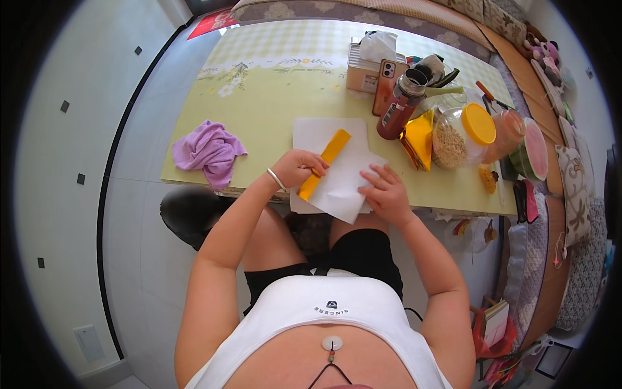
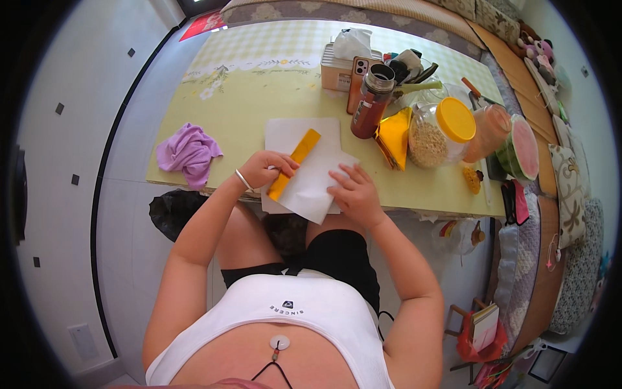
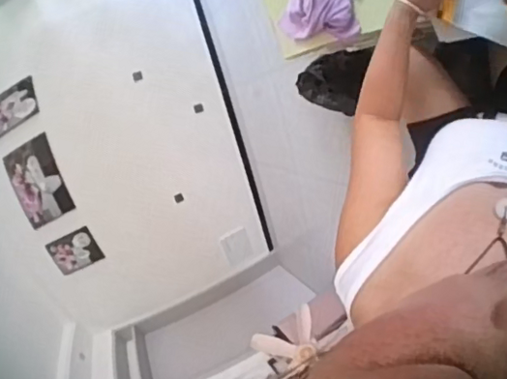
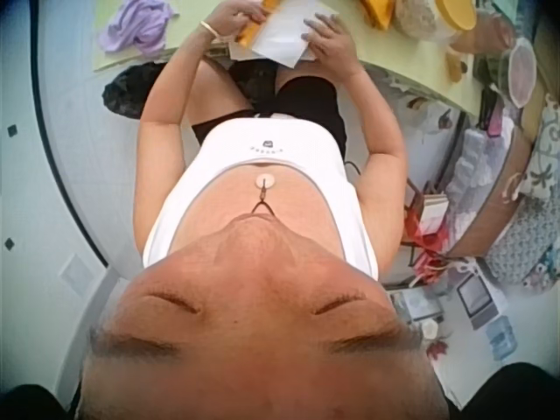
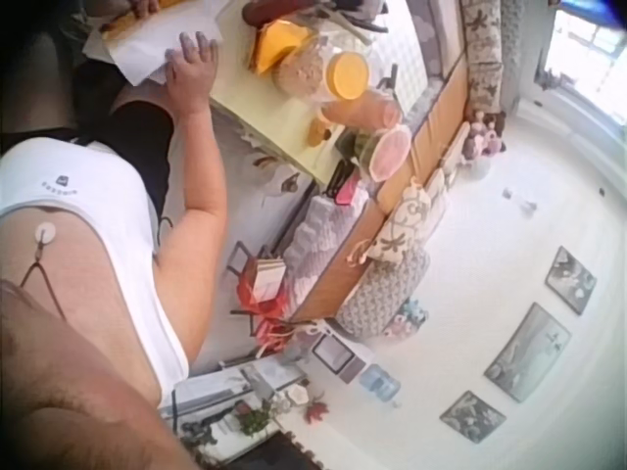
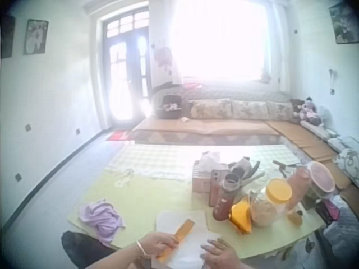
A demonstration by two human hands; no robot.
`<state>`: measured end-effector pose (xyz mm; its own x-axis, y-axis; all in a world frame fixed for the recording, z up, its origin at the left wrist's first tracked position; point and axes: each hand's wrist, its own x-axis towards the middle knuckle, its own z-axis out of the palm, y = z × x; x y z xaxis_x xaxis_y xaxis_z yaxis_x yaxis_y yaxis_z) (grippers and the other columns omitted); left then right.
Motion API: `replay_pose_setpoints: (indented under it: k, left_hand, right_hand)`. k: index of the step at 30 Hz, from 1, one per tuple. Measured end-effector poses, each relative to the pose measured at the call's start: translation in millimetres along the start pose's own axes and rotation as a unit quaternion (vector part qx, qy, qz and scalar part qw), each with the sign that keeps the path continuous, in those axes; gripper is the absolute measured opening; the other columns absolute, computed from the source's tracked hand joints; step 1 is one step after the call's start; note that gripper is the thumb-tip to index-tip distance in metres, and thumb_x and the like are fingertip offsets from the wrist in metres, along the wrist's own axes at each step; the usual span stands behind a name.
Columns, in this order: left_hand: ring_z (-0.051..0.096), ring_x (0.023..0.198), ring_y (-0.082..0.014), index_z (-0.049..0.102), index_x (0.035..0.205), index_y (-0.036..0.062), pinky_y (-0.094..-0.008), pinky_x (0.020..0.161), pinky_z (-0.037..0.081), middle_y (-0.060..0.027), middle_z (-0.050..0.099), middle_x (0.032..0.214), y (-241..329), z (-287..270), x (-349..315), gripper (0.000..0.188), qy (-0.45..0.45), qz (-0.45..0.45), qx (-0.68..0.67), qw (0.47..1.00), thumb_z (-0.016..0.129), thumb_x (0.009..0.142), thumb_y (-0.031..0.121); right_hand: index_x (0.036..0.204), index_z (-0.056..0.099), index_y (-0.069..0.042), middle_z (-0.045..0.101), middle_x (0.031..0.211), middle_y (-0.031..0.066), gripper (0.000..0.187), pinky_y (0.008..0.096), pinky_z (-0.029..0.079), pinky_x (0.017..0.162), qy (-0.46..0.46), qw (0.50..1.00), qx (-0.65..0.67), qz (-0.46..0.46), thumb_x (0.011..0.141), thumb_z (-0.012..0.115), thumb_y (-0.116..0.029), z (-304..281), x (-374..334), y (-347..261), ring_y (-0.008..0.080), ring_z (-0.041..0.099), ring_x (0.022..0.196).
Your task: The person sits on the floor and folds multiple sheets of white paper using a yellow rectangular guide. They repeatedly align the paper with the guide, fold it, and press the crease to create uniform folded units.
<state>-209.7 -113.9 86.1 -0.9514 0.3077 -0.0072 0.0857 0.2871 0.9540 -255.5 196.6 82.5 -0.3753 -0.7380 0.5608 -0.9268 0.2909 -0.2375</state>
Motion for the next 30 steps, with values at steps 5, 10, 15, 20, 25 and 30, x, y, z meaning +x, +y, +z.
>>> replay_pose_setpoints:
  k: [5,10,15,20,25,30]
  left_hand:
    - [0.058,0.125,-0.0386,0.075,0.095,0.0058,-0.0569,0.112,0.036,-0.0152,0.070,0.119,50.9,27.4,-6.7,0.034,0.072,0.152,0.377,0.911,0.081,0.074,0.032]
    - [0.063,0.114,-0.0399,0.072,0.091,0.0013,-0.0536,0.103,0.047,-0.0220,0.067,0.120,56.3,71.5,-39.0,0.034,0.086,0.113,0.402,0.904,0.082,0.072,0.028]
    - [0.053,0.131,-0.0443,0.074,0.089,0.0026,-0.0460,0.109,0.044,-0.0278,0.060,0.133,25.4,63.2,-50.3,0.013,0.187,0.084,0.323,0.924,0.075,0.078,0.008]
    - [0.053,0.132,-0.0427,0.075,0.092,0.0015,-0.0436,0.109,0.043,-0.0269,0.061,0.135,6.7,39.8,-52.7,0.012,0.187,0.061,0.249,0.948,0.074,0.082,0.009]
    - [0.063,0.104,-0.0336,0.075,0.085,0.0006,-0.0403,0.091,0.050,-0.0177,0.070,0.105,-8.1,28.5,-31.6,0.016,0.274,-0.029,0.207,0.939,0.077,0.081,0.016]
    - [0.062,0.089,-0.0331,0.075,0.088,0.0020,-0.0421,0.079,0.050,-0.0134,0.066,0.089,-4.2,30.4,-5.7,0.023,0.310,-0.045,0.339,0.887,0.081,0.074,0.018]
  right_hand:
    - [0.077,0.060,-0.011,0.058,0.073,0.0036,0.006,0.0383,0.048,0.076,-0.027,0.996,-0.078,-0.017,0.073,0.063,-0.013,22.5,10.0,-28.1,0.0239,0.061,0.075]
    - [0.073,0.060,-0.009,0.062,0.083,0.0080,0.007,0.0406,0.049,0.080,-0.067,0.995,-0.053,0.045,0.073,0.065,-0.013,25.3,29.9,-53.2,0.0278,0.062,0.086]
    - [0.081,0.067,-0.004,0.063,0.126,0.0213,0.010,0.0493,0.045,0.102,-0.060,0.992,0.100,0.051,0.076,0.071,-0.012,22.1,39.5,-39.2,0.0399,0.058,0.118]
    - [0.089,0.071,-0.003,0.062,0.133,0.0211,0.016,0.0453,0.046,0.103,-0.137,0.963,0.201,0.115,0.082,0.074,-0.017,15.5,44.0,4.9,0.0404,0.057,0.122]
    - [0.089,0.071,-0.001,0.070,0.093,0.0124,0.022,0.0435,0.050,0.082,-0.061,0.901,0.235,0.361,0.081,0.077,-0.021,20.7,48.9,21.3,0.0344,0.062,0.093]
    - [0.079,0.066,-0.003,0.067,0.099,0.0100,0.022,0.0448,0.048,0.083,0.072,0.963,0.050,0.257,0.072,0.079,-0.018,51.0,27.6,30.5,0.0328,0.060,0.097]
